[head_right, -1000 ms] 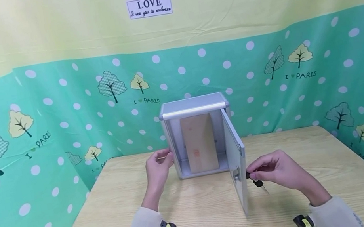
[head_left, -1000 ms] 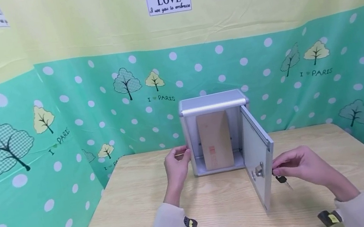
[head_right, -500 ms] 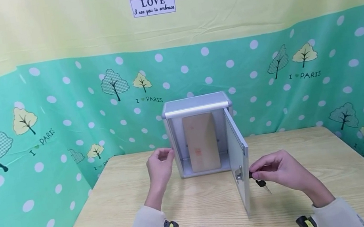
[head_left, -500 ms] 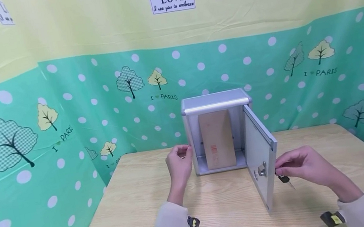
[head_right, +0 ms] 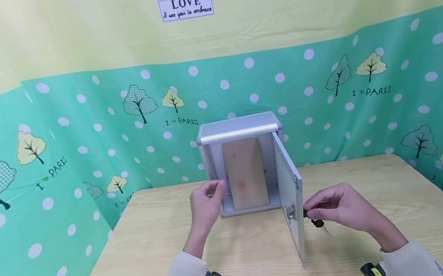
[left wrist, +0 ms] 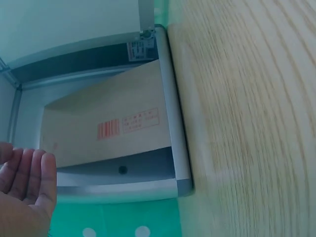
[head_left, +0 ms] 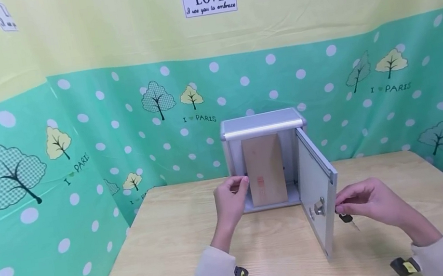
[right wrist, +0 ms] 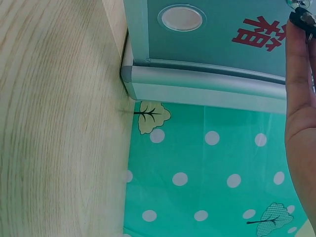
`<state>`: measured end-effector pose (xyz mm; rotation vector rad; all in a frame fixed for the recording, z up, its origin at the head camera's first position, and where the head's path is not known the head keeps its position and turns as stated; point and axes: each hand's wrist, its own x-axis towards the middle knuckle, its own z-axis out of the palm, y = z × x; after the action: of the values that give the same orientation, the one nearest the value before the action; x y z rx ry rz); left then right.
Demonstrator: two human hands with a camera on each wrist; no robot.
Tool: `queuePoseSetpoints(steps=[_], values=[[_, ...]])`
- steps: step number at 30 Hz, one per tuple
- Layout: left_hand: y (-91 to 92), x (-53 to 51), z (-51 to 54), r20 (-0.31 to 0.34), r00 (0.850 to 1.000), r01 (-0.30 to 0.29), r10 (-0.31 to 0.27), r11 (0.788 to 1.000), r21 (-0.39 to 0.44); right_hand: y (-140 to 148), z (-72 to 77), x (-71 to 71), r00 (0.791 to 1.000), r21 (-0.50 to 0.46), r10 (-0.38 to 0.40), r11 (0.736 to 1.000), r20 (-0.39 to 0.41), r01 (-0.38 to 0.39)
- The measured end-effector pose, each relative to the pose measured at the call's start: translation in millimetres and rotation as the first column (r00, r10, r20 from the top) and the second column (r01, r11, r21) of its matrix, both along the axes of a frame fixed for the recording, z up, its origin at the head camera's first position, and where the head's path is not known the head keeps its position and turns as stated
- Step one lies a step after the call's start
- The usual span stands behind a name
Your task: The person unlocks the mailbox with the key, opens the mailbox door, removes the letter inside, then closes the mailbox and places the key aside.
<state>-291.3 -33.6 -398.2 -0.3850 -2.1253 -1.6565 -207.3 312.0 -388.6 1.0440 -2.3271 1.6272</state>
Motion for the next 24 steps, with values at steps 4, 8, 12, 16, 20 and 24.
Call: queuePoseSetpoints(steps=[4,8,12,16,20,24], values=[[8.2,0.4,-3.3,-0.014,1.000,0.012,-0.012,1.000,0.012,0,-0.4,-0.9,1.000,0.005,0.003,1.000,0.000,-0.003],[21.9,0.2,-6.8,0.012,0.997,0.080,-0.081,0.996,0.039,0,-0.3,-1.2,1.000,0.012,-0.004,1.000,-0.011,0.004],[34.6,-2.3,-8.3,0.072,0.985,0.152,-0.154,0.988,0.027,1,0.3,-1.0,1.000,0.020,-0.020,1.000,-0.015,0.021],[44.0,-6.9,-9.9,0.100,0.986,0.137,-0.132,0.990,-0.042,2,0.4,-1.2,0.999,0.019,-0.029,0.999,-0.016,0.029],[52.1,-9.9,-11.2,0.104,0.991,0.091,-0.081,0.991,-0.101,3,0.1,-1.4,0.999,0.018,-0.031,0.999,-0.019,0.031],[60.3,-13.1,-14.0,0.131,0.991,0.033,-0.014,0.989,-0.144,4,0.0,-2.2,1.000,0.021,-0.020,1.000,-0.015,0.020]])
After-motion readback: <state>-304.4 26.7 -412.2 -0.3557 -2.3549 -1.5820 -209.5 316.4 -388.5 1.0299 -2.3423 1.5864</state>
